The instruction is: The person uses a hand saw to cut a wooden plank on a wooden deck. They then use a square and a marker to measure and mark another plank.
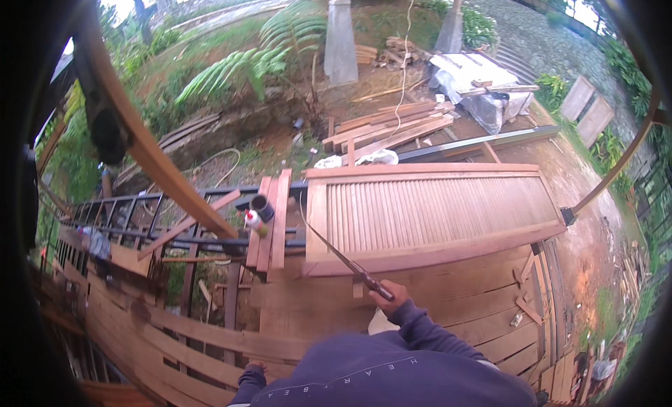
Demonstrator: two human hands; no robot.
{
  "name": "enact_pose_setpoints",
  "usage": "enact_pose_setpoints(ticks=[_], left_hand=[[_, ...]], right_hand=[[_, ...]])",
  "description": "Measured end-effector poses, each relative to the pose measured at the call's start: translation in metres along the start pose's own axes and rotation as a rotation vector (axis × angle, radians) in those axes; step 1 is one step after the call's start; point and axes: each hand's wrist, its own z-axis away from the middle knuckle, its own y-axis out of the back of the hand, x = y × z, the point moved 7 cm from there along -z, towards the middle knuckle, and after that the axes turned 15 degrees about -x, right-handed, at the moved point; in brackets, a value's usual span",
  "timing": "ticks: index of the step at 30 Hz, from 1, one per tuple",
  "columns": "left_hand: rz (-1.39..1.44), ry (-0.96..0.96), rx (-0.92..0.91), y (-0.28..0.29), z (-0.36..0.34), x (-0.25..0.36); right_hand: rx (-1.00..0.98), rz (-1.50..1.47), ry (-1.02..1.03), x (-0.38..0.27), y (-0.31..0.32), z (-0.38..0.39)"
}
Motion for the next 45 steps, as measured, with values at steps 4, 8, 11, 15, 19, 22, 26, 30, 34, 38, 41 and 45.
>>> enact_pose_setpoints(ticks=[4, 8, 11, 15, 19, 22, 26, 30, 34, 38, 41, 45], left_hand=[[-0.812, -0.151, -0.027, -0.107, -0.058, 0.154], [-0.892, -0.369, 0.014, -0.286, -0.054, 0.293], [-0.514, -0.971, -0.098, -0.385, 0.023, 0.373], [-0.661, -0.720, 0.207, -0.437, -0.003, 0.475], [-0.512, -0.693, 0.584, -0.424, -0.039, 0.551], [-0.537, -0.704, 0.843, -0.394, -0.057, 0.592], [-0.569, -0.617, 1.110, -0.396, -0.088, 0.597], [-0.600, -0.434, 0.973, -0.411, -0.081, 0.614], [-0.610, -0.409, 0.964, -0.404, -0.084, 0.619], [-0.612, -0.405, 0.967, -0.402, -0.085, 0.617], [-0.628, -0.388, 0.944, -0.402, -0.086, 0.618], [-0.644, -0.378, 0.937, -0.401, -0.087, 0.618]], right_hand=[[0.099, -0.128, -0.043, 0.019, 0.048, -0.021], [0.157, -0.016, 0.004, 0.065, 0.099, -0.104], [0.048, -0.043, -0.058, 0.087, 0.116, -0.169], [-0.031, -0.109, -0.152, 0.147, 0.123, -0.236], [-0.115, -0.170, -0.185, 0.195, 0.106, -0.304], [-0.084, -0.161, -0.115, 0.189, 0.090, -0.349], [-0.116, -0.132, -0.101, 0.220, 0.056, -0.397], [-0.099, -0.129, -0.115, 0.242, 0.042, -0.432], [-0.105, -0.150, -0.137, 0.257, 0.024, -0.453], [-0.091, -0.158, -0.175, 0.262, 0.018, -0.460], [-0.078, -0.166, -0.184, 0.261, 0.020, -0.460], [-0.124, -0.130, -0.185, 0.265, 0.020, -0.452]])
